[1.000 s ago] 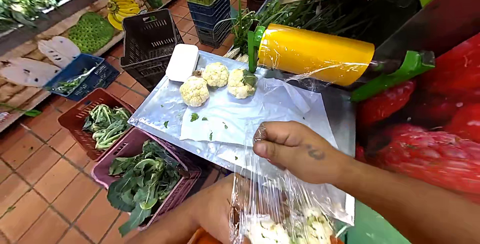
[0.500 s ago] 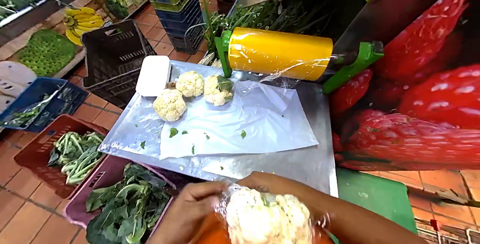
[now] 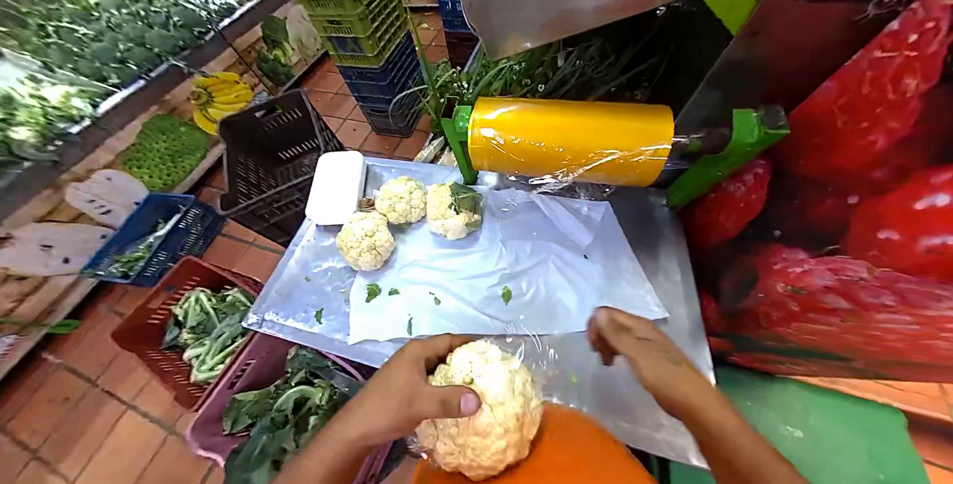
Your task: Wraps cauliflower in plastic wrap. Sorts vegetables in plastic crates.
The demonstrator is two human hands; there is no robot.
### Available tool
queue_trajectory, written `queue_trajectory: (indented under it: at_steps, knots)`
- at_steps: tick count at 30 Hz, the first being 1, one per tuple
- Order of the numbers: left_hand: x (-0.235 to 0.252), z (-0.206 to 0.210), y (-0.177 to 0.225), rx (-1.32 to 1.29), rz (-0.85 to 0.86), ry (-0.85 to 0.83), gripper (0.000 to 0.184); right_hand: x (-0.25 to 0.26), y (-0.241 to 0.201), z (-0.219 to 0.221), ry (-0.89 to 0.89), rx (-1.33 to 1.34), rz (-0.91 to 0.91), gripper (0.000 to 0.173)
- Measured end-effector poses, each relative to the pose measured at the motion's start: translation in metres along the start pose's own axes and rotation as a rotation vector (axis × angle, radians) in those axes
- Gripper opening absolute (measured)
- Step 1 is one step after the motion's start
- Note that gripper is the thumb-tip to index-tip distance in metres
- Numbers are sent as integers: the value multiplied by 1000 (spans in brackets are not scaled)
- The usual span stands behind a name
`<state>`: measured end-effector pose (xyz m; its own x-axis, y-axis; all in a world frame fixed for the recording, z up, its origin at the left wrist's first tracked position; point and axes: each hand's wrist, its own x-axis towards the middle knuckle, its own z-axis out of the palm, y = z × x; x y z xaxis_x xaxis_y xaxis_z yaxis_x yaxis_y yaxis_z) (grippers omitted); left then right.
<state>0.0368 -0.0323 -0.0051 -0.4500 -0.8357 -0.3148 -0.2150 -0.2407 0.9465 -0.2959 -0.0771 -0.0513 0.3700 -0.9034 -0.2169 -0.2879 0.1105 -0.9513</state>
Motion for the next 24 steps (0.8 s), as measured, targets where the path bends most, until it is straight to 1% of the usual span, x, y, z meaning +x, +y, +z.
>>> queue_trajectory:
  at_steps: [1,2,3,4,5,6,7,8,9,11,13,14,16,17,18,19,20,21,22,24]
  knots:
    - [-4,1,-6,-77,-1,34,74,-9,-6,-3,-20,71,24,53]
    - [-6,4,-9,-127,-15,37,74,-19,-16,0,-89,96,33,60]
    - [-3,6,-9,-145,-25,20,74,-21,-27,8,-148,106,20,59]
    - [3,6,-7,-138,-30,-4,72,-17,-38,16,-169,142,-11,52]
    - [7,8,-5,-119,-39,-22,71,-15,-46,27,-114,230,-50,38]
    - [8,9,-4,-97,-39,-44,69,-12,-51,37,-4,368,-104,25]
    - [9,9,-3,-78,-15,-72,67,-7,-52,43,103,507,-169,23]
    - [11,9,-1,-62,25,-110,66,-1,-51,46,177,616,-229,25]
    - [14,10,1,-54,64,-158,65,6,-46,48,238,660,-277,25]
    - [18,14,2,-51,105,-238,65,27,-24,47,339,568,-287,24]
    - [24,20,0,-59,138,-276,64,57,8,54,359,397,-224,23]
    - [28,22,0,-63,161,-296,63,71,22,65,320,309,-208,24]
    - [32,25,1,-49,186,-332,59,85,38,105,155,199,-246,26]
    - [32,26,2,-14,200,-337,57,83,32,124,53,159,-246,25]
    - [32,27,4,47,227,-327,56,76,13,135,-74,122,-184,23]
    - [30,27,7,141,270,-295,56,66,-22,136,-230,101,-26,22]
    - [24,28,12,260,325,-231,58,64,-37,137,-385,90,19,26]
    - [17,29,15,375,389,-130,57,64,-42,136,-510,66,12,30]
    - [9,32,16,488,469,8,56,65,-39,139,-604,19,15,34]
    - [-4,34,15,742,621,308,55,68,-34,149,-687,-61,60,35]
